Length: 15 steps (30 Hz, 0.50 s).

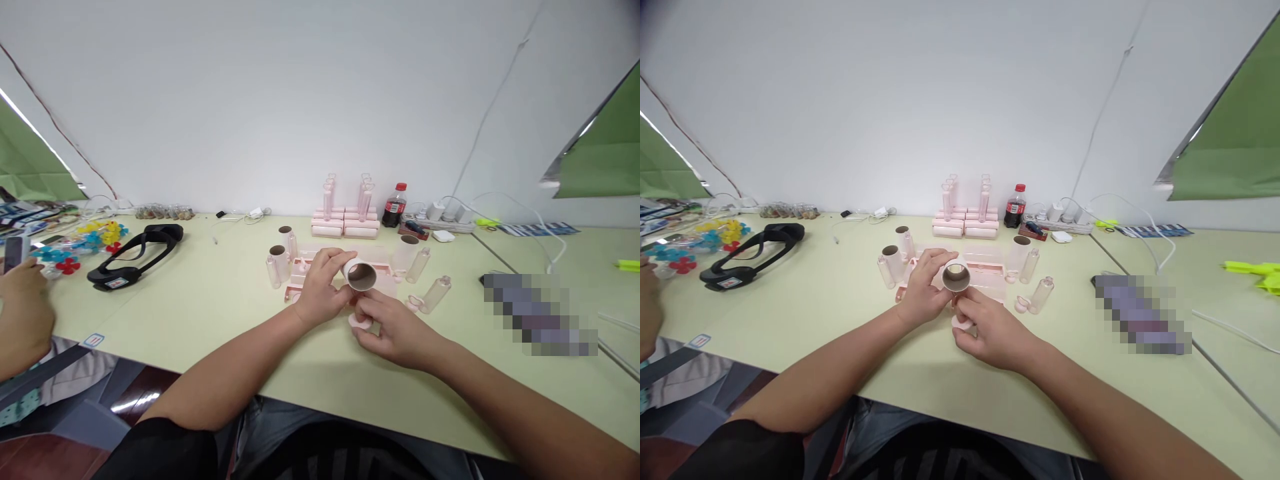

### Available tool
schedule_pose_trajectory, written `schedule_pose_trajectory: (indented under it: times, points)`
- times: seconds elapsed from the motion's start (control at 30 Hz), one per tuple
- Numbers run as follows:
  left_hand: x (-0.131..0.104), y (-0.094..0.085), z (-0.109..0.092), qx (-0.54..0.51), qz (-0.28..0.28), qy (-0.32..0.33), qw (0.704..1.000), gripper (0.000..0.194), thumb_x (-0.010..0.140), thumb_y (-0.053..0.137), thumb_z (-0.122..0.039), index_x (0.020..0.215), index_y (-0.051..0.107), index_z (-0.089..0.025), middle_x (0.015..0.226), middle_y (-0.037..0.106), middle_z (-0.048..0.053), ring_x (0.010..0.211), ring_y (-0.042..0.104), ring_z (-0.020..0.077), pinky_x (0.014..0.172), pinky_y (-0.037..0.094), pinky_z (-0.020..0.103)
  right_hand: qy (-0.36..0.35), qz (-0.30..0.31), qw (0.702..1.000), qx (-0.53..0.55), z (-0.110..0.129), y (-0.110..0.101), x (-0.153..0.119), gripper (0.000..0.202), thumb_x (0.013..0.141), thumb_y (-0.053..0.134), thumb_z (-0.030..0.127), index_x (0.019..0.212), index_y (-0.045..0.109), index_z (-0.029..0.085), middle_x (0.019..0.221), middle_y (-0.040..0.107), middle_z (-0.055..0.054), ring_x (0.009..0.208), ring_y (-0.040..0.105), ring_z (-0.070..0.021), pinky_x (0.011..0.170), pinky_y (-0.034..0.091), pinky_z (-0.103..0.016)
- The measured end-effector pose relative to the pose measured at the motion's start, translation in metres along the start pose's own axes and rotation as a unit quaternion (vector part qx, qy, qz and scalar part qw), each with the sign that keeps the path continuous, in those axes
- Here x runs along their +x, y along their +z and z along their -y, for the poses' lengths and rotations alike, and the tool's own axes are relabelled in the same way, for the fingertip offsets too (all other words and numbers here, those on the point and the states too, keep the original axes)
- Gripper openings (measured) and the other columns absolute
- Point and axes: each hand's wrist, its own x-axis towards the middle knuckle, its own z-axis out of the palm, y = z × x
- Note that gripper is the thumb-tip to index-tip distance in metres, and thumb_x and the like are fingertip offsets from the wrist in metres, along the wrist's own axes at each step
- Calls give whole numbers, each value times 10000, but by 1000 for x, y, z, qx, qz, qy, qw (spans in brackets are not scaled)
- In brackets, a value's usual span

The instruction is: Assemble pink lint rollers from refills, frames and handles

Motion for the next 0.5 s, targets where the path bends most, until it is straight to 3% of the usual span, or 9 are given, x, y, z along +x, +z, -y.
schedule_pose_trajectory:
  times: [0.2,0.27,0.4,0.5]
  points:
    - [1,-1,1,26,-17,-14,999,463,782,657,-189,1232,570,-251,1131,557,84,1079,548,235,941,457,399,-19,10,1000,12,2,-10,-2,155,849,560,181,736,463,227,837,647,-33,790,629,-174,670,477,-279]
    - [1,-1,1,33,-29,-16,999,456,788,659,-194,1232,569,-243,1128,552,86,1082,544,232,950,451,398,-39,-18,999,11,1,-13,-3,113,873,581,221,789,507,231,857,684,-36,830,665,-183,683,498,-283]
    - [1,-1,2,33,-33,-13,999,434,801,650,-207,1228,571,-228,1122,546,91,1081,540,228,948,449,392,-127,-193,973,-17,2,-14,-6,96,864,644,225,913,563,243,1058,719,-91,960,690,-214,766,540,-342]
    - [0,0,1,47,-21,-15,999,409,808,652,-250,1211,587,-225,1113,556,88,1063,546,226,935,447,391,-119,-313,940,-65,5,-13,-7,164,830,687,202,920,564,262,1070,726,-95,974,687,-249,797,542,-419]
